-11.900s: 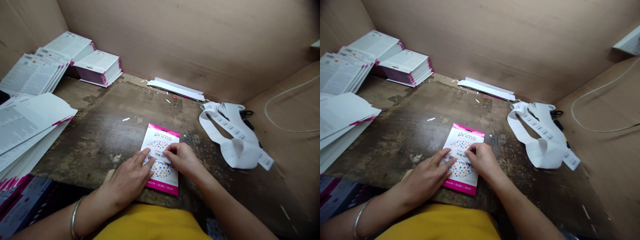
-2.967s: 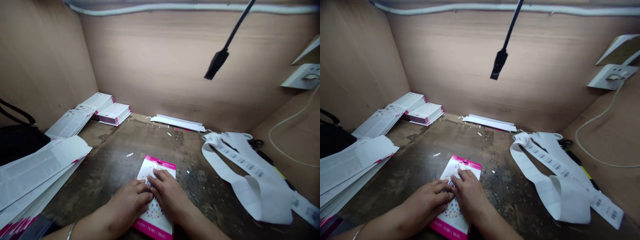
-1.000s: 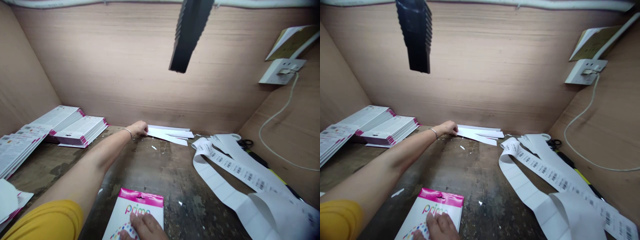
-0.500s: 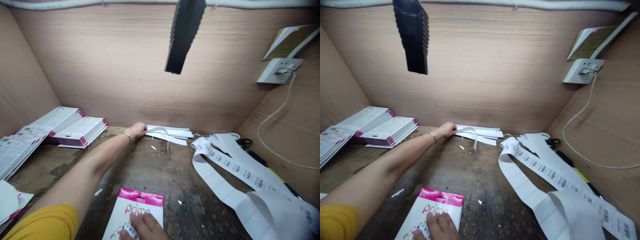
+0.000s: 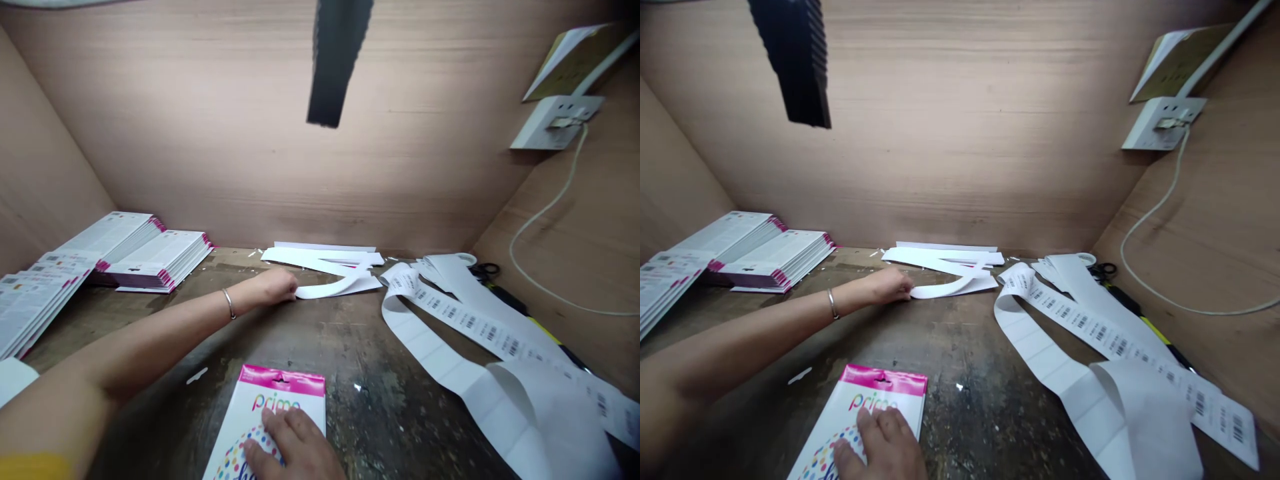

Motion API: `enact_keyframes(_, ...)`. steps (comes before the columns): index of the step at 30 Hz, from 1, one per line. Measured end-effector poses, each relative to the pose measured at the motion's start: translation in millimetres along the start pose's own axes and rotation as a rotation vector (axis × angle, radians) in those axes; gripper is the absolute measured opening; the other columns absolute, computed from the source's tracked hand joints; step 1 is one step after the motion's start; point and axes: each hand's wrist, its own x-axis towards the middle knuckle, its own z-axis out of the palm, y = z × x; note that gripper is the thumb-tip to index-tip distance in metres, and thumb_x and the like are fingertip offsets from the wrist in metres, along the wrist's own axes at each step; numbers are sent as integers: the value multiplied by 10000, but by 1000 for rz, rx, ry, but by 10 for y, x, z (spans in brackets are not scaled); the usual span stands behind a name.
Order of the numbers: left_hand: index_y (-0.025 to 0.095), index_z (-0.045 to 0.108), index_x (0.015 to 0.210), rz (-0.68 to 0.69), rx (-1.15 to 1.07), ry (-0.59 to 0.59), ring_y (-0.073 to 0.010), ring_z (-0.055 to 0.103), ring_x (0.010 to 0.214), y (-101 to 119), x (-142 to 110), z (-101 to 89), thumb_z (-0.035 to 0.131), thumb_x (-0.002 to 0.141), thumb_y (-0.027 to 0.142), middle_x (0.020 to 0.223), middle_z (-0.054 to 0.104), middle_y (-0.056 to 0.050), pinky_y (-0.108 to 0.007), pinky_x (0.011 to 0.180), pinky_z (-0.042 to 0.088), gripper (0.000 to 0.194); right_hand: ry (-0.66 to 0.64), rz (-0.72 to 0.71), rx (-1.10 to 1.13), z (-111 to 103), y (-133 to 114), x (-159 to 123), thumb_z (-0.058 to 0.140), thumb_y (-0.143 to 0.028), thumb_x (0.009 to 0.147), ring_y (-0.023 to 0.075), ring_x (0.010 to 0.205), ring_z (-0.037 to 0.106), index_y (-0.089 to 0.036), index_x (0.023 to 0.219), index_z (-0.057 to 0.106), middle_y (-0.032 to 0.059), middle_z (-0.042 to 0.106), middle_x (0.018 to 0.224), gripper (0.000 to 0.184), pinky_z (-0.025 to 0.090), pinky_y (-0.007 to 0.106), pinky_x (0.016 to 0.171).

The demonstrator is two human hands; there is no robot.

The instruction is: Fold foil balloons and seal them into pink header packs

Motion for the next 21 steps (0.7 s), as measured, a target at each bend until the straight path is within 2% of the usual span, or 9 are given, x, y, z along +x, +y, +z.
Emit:
enact_keyframes(2, 183, 672, 802, 10, -61, -6, -156, 631, 766, 7, -90, 53, 656, 788, 372, 820, 699, -31, -243, 707, 450, 190, -109, -170, 26, -152, 42, 31, 575, -570, 787, 268, 929, 650, -316, 1173, 614, 68, 662, 1148, 464, 556, 385, 796)
enact_keyframes(4, 200, 689, 828, -7, -115, 11, -159, 641, 775, -13, -128, 84, 680, 759, 391, 838, 716, -26, -210, 674, 431, 203, -159, -243, 43, -292, 79, 60, 556, -567, 805, 275, 975, 628, -310, 1215, 585, 77, 617, 1222, 484, 531, 395, 837)
enact_keyframes(7, 195, 695, 905, -43, -167, 44, -170, 646, 810, -38, -119, 102, 695, 739, 383, 898, 723, -33, -206, 678, 429, 251, -138, -225, 36, -390, 97, 88, 551, -555, 813, 267, 965, 623, -295, 1198, 597, 81, 622, 1210, 467, 521, 382, 844)
enact_keyframes(12, 197, 698, 972, -59, -214, 60, -185, 646, 859, -30, -83, 108, 675, 746, 298, 972, 719, -48, -225, 725, 436, 249, -31, -249, 26, -376, 82, 97, 561, -565, 799, 250, 908, 645, -293, 1155, 617, 65, 651, 1158, 452, 547, 363, 794)
enact_keyframes(17, 197, 710, 925, -64, -277, 35, -167, 648, 823, -76, -81, 98, 657, 754, 250, 917, 727, -33, -218, 713, 443, 187, -99, -216, 27, -369, 62, 94, 574, -568, 790, 270, 937, 635, -296, 1168, 612, 74, 637, 1183, 468, 539, 388, 815)
enact_keyframes(21, 183, 682, 977, -88, -319, 38, -169, 634, 827, -85, -84, 98, 716, 693, 269, 928, 710, -30, -219, 699, 444, 299, -119, -220, 41, -378, 59, 100, 567, -563, 797, 267, 946, 629, -289, 1184, 602, 78, 628, 1197, 474, 535, 389, 822)
